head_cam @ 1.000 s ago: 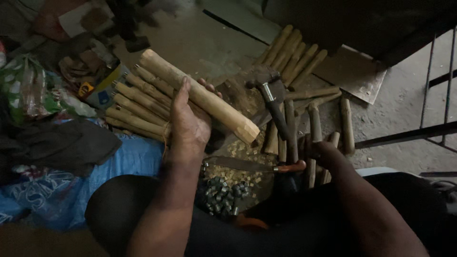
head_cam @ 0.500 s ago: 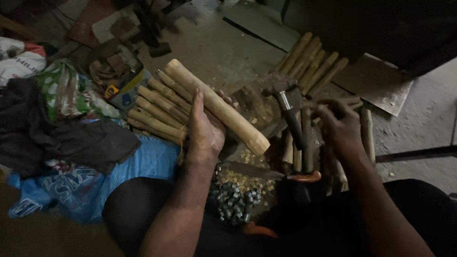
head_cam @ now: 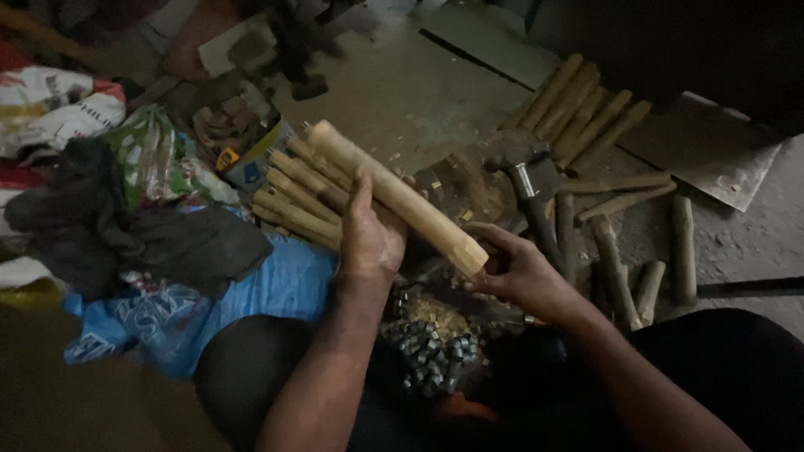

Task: The person hammers a metal ring onto a wooden dowel, then uses a large knife to shave and smooth the wood. They inspect the dowel and continue shaping it with a file, producing wood shavings.

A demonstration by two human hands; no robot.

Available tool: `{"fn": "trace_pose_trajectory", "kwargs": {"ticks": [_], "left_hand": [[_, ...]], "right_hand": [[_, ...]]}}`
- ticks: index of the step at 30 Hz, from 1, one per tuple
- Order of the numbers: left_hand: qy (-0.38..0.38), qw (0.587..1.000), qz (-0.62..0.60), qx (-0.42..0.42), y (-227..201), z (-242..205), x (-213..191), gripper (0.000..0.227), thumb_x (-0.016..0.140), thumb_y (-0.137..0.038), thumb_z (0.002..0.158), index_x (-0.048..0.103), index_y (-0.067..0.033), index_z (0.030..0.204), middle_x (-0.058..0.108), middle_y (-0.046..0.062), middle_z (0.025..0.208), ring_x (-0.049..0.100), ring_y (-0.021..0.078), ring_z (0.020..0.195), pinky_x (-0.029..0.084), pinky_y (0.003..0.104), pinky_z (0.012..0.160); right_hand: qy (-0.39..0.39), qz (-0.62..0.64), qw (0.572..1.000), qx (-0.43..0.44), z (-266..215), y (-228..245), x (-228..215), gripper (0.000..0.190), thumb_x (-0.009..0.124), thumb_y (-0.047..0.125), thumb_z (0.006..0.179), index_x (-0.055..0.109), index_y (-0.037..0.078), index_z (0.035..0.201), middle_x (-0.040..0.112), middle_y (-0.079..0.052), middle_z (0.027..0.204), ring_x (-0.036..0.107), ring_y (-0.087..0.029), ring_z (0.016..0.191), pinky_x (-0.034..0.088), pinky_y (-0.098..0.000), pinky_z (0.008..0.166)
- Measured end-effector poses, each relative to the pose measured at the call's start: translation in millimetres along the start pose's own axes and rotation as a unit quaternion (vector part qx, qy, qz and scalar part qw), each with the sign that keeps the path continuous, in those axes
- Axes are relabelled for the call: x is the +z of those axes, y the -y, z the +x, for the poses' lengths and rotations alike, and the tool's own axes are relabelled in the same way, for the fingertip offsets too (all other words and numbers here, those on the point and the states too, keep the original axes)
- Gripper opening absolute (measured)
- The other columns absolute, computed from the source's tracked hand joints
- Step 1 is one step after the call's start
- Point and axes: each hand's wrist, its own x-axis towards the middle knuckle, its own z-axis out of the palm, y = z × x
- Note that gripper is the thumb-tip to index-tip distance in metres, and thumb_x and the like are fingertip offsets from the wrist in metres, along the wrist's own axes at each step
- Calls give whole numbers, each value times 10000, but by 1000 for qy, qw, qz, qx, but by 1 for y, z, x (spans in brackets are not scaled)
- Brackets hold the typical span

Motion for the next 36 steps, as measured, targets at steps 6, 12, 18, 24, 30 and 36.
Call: {"fn": "trace_pose_trajectory", "kwargs": {"ticks": [6, 12, 18, 24, 30, 36], "left_hand": [[-62, 997, -26, -48, 10, 14, -27, 475, 545, -394, 1034, 482, -3, 1296, 604, 167, 1081, 638, 324, 1021, 539, 562, 971], [-149, 980, 27, -126, 18, 7, -34, 497, 545, -488, 1027, 509, -38, 1236, 647, 149, 1154, 658, 310, 1106, 566, 511, 980], [-108, 742, 660, -39, 10, -28, -10, 630, 440, -615, 1070, 726, -54, 1080, 701, 129, 838, 710, 271, 808, 558, 467, 782], [246, 511, 721, 398, -5, -62, 30, 579, 722, -433, 914, 577, -53, 1326, 578, 173, 1220, 617, 350, 1092, 536, 480, 927], [282, 789, 545, 36, 12, -50, 20, 621, 766, -231, 907, 512, -69, 1450, 565, 129, 1336, 633, 247, 1226, 577, 367, 1011], [240, 778, 575, 78, 30, -15, -1, 628, 781, -241, 964, 514, -43, 1496, 604, 165, 1413, 571, 275, 1328, 469, 405, 1092]], "right_hand": [[-79, 3, 954, -289, 8, -12, 7, 754, 876, 42, 789, 523, 53, 1455, 618, -122, 1402, 617, -168, 1230, 597, -346, 986], [-108, 75, 956, -261, 2, -10, 7, 634, 799, 81, 841, 569, 84, 1432, 645, -115, 1355, 689, -173, 1098, 648, -317, 879], [-234, 15, 911, -339, 2, 3, -21, 452, 699, 207, 964, 626, 6, 1362, 730, -86, 1137, 728, -128, 965, 654, -268, 807], [-196, 66, 924, -323, 8, -1, -41, 390, 687, 265, 1022, 657, -28, 1277, 711, -68, 1039, 662, -101, 905, 553, -253, 754], [-200, 195, 958, -66, 20, -9, -38, 482, 655, 256, 905, 645, 87, 1355, 695, -28, 873, 618, -94, 725, 493, -265, 586], [-38, 247, 968, -20, 20, -18, -41, 328, 625, 294, 1012, 631, 25, 1199, 618, -40, 888, 501, -125, 660, 418, -271, 543]]}}
